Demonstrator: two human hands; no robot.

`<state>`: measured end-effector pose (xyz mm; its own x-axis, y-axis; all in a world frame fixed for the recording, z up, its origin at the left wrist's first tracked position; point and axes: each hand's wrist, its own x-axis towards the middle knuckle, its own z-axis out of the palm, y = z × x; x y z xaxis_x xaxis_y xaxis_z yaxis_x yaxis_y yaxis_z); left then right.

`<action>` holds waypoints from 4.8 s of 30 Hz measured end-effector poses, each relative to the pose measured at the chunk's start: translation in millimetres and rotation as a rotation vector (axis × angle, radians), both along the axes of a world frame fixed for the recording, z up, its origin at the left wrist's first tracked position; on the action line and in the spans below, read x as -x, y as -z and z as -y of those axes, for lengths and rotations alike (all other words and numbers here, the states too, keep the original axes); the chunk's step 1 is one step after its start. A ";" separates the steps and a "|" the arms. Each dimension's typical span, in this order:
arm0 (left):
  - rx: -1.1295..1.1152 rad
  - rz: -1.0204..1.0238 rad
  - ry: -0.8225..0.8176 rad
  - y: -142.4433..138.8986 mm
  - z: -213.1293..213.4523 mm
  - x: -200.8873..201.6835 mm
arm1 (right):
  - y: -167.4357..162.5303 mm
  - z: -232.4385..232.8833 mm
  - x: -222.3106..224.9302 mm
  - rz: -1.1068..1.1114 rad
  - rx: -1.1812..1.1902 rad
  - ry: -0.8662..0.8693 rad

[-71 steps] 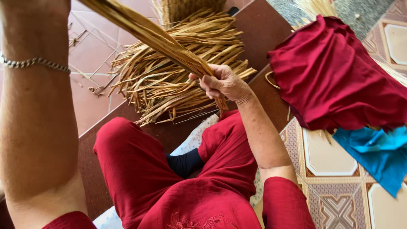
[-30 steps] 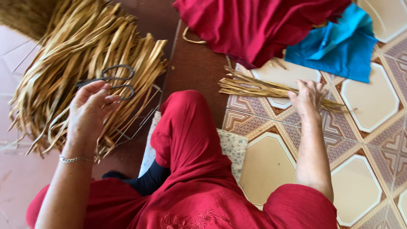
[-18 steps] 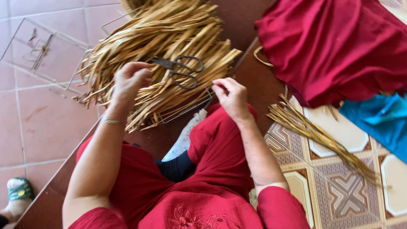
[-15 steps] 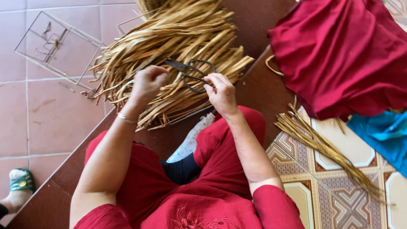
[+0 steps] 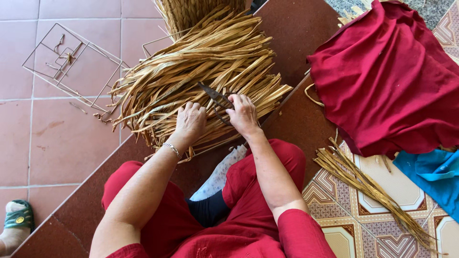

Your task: The person sits on the floor and uses scissors to trim the ends of dried palm leaves. They repeatedly pick up small bundles, align them, cut the tips, and place the trimmed pieces aside. A finished woven basket and a wire frame are visible nearby.

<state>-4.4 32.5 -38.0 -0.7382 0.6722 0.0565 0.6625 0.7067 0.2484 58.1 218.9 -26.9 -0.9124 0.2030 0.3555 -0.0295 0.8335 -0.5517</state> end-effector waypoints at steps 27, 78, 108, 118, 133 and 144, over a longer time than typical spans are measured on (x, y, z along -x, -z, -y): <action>-0.232 -0.038 0.060 -9.7 -70.4 38.2 | 15.4 -81.7 3.7 -0.232 1.366 0.170; -1.001 1.082 -0.133 -8.7 -137.4 38.5 | 12.0 -49.9 -32.9 -0.084 0.829 0.093; -0.940 0.857 -0.104 -31.5 -115.5 36.3 | 7.2 -56.6 -32.7 -0.037 0.869 -0.046; -1.072 0.894 -0.257 -25.6 -116.2 32.5 | -14.1 -40.8 -38.0 -0.109 0.633 -0.093; -1.234 1.185 -0.201 -42.2 -113.9 23.1 | -13.7 -42.1 -38.4 -0.174 0.581 -0.055; -1.142 0.939 -0.099 -47.8 -115.5 12.9 | -11.8 -43.6 -38.4 -0.184 0.603 -0.040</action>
